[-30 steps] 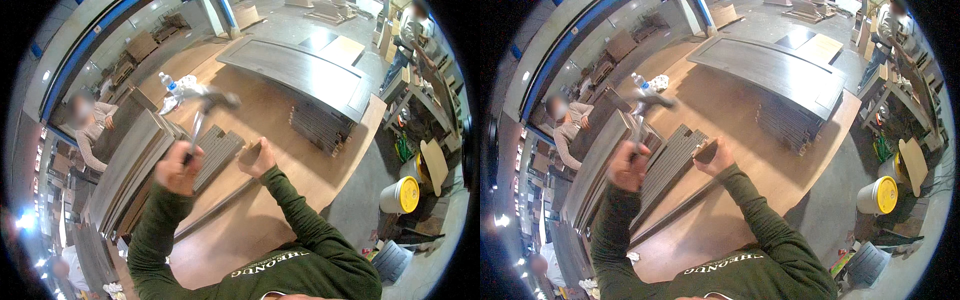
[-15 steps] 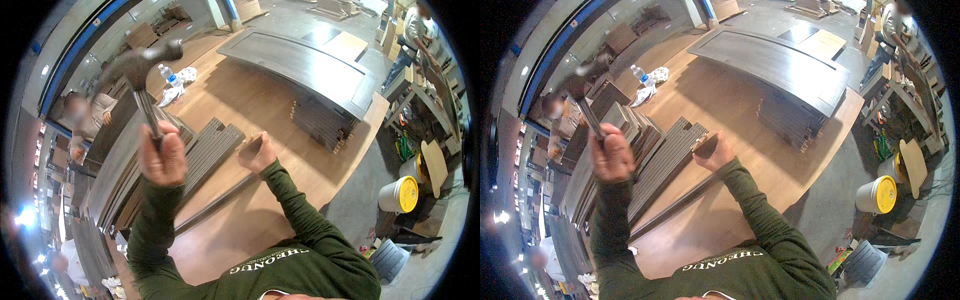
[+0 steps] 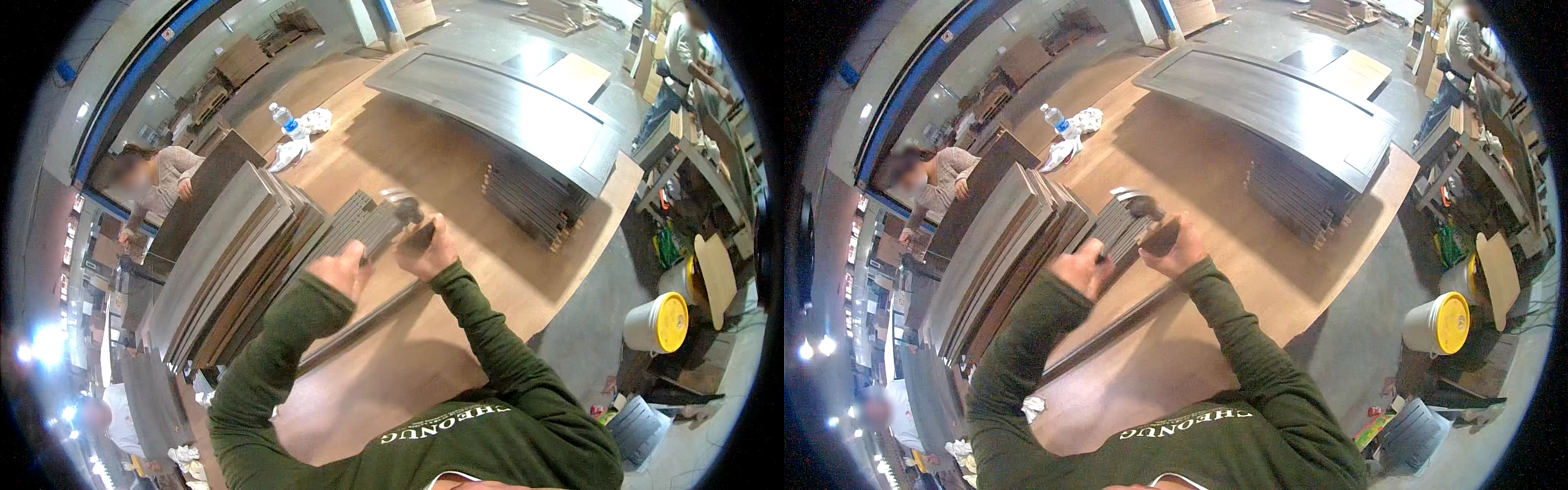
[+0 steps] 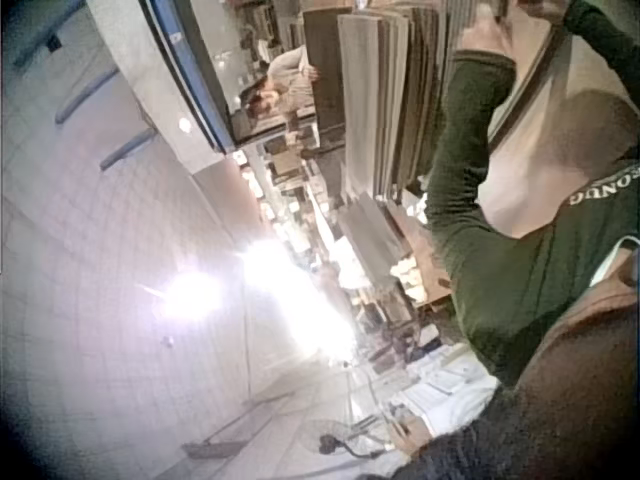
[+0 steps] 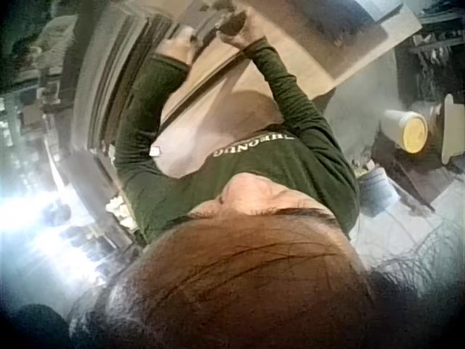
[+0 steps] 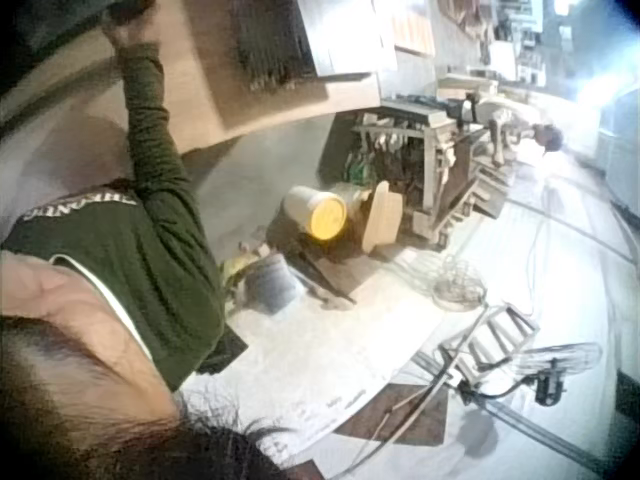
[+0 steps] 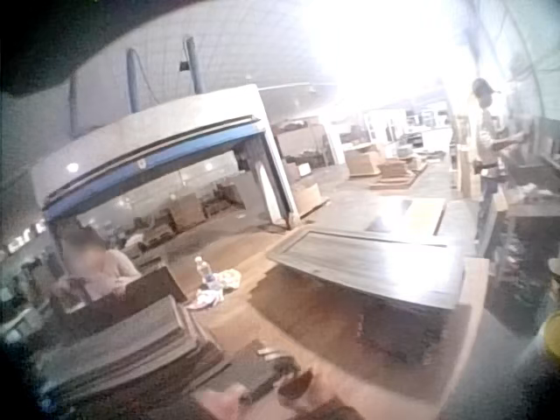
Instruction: The person assembles cabinet door frames by hammering wooden stiles and rails together, handling the pieces by hand and with a hammer.
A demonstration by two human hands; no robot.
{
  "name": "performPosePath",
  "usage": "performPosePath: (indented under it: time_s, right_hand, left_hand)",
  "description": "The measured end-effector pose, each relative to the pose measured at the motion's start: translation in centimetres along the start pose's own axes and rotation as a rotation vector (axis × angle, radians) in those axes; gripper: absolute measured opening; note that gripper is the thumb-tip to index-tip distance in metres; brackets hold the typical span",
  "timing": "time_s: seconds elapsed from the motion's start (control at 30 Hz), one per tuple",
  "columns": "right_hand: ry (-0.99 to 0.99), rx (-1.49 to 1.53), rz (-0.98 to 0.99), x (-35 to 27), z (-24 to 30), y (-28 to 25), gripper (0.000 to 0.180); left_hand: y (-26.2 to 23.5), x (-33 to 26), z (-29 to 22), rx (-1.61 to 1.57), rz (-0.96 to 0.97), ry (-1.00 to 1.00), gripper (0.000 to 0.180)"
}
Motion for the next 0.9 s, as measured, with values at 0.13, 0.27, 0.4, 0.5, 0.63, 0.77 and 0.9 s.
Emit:
performPosePath:
  time_s: [0.13,0.27,0.4,0.5,0.63,0.77,0.9]
  right_hand:
    - [-0.081,-0.056,0.035,1.8,-2.4,-1.0,0.063]
    - [-0.223,-0.688,-0.044,-1.0,3.9,-1.2,0.056]
    - [-0.263,-0.607,-0.050,-1.1,4.9,-0.5,0.054]
    - [-0.177,-0.590,0.100,-0.5,4.8,-0.5,0.066]
    - [-0.046,-0.787,0.180,-0.3,5.7,-0.6,0.079]
    - [-0.217,-0.786,0.019,0.1,2.7,-1.8,0.065]
    - [-0.150,-0.757,0.051,-0.6,4.6,-1.3,0.072]
  left_hand:
    - [-1.9,-1.0,-0.8,-0.309,-0.224,0.227,0.018]
    - [-5.3,-3.1,-2.4,-0.727,-0.481,0.159,0.018]
    - [-1.0,-0.4,-0.3,-0.206,-0.539,0.305,0.018]
    - [1.2,0.0,1.2,-0.157,-0.165,0.010,0.023]
    - [-0.3,-2.0,1.2,-0.475,-0.370,0.251,0.020]
    - [-4.3,-4.0,-1.7,-0.644,-0.424,0.095,0.020]
    - [-2.5,-4.1,-0.6,-0.881,-0.716,0.253,0.017]
Point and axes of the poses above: each hand's wrist, its own x-axis towards the middle knuckle, its own y-axis out of the palm, z = x × y, the point moved 1 cm from there along x, towards the middle knuckle, and after that the axes turned 15 degrees about -x, right-handed, at the moved point
